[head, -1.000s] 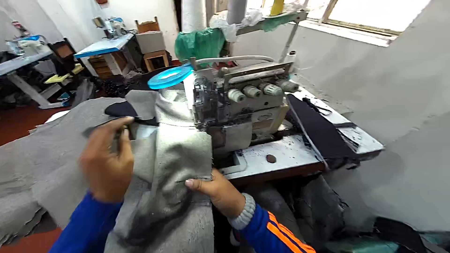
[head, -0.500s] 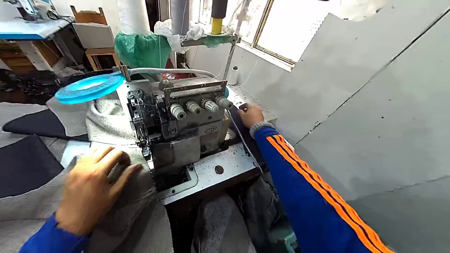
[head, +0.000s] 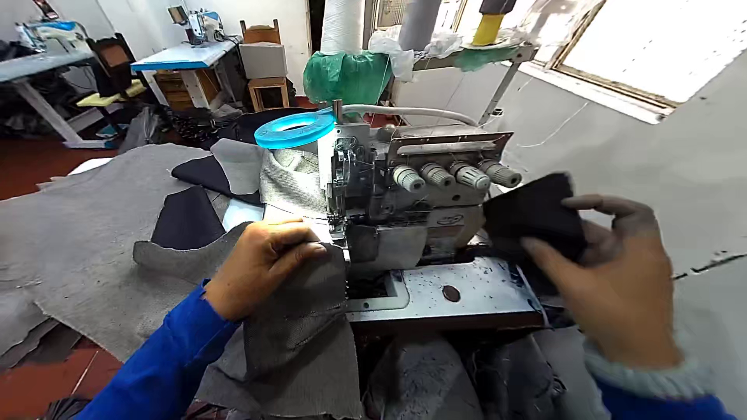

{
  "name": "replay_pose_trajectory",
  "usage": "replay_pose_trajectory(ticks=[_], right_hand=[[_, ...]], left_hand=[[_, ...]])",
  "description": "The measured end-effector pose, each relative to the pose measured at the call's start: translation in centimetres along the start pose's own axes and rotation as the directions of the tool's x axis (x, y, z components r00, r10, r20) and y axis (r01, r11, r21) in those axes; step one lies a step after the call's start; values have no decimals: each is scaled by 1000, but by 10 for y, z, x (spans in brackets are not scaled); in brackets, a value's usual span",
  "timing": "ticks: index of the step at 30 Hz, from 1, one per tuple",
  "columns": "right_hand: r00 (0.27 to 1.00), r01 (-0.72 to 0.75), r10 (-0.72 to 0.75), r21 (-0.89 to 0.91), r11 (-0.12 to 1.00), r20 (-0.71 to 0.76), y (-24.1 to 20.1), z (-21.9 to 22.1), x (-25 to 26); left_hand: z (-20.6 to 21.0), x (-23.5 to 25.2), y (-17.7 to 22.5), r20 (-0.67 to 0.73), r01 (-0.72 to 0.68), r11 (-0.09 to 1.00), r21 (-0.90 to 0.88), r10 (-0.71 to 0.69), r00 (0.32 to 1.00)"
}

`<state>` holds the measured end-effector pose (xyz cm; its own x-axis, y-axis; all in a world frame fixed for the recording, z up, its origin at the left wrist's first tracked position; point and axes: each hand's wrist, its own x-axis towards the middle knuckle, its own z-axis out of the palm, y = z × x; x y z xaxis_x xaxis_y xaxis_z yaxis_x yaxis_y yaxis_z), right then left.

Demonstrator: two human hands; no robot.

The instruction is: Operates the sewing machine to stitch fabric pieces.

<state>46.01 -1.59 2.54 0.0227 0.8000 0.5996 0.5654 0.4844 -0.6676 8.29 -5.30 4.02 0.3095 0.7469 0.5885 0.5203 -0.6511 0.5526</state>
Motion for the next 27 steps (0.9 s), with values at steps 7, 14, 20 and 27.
replay_pose_trajectory(ticks=[7, 14, 20, 27], right_hand=[[981, 171, -196, 454, 875, 7, -89, 126, -59], [968, 44, -224, 798, 601, 115, -129, 160, -57], [984, 19, -149, 779, 627, 96, -132, 162, -64], [858, 144, -397, 589, 795, 326, -143, 118, -37]], left_hand=[[-4, -9, 50, -102, -87, 990, -107, 76, 992], [-26, -18, 47, -206, 98, 985, -144, -127, 970], [-27, -19, 55, -195, 140, 973, -182, -175, 965], [-47, -18, 85, -243, 40, 999, 9, -37, 969]])
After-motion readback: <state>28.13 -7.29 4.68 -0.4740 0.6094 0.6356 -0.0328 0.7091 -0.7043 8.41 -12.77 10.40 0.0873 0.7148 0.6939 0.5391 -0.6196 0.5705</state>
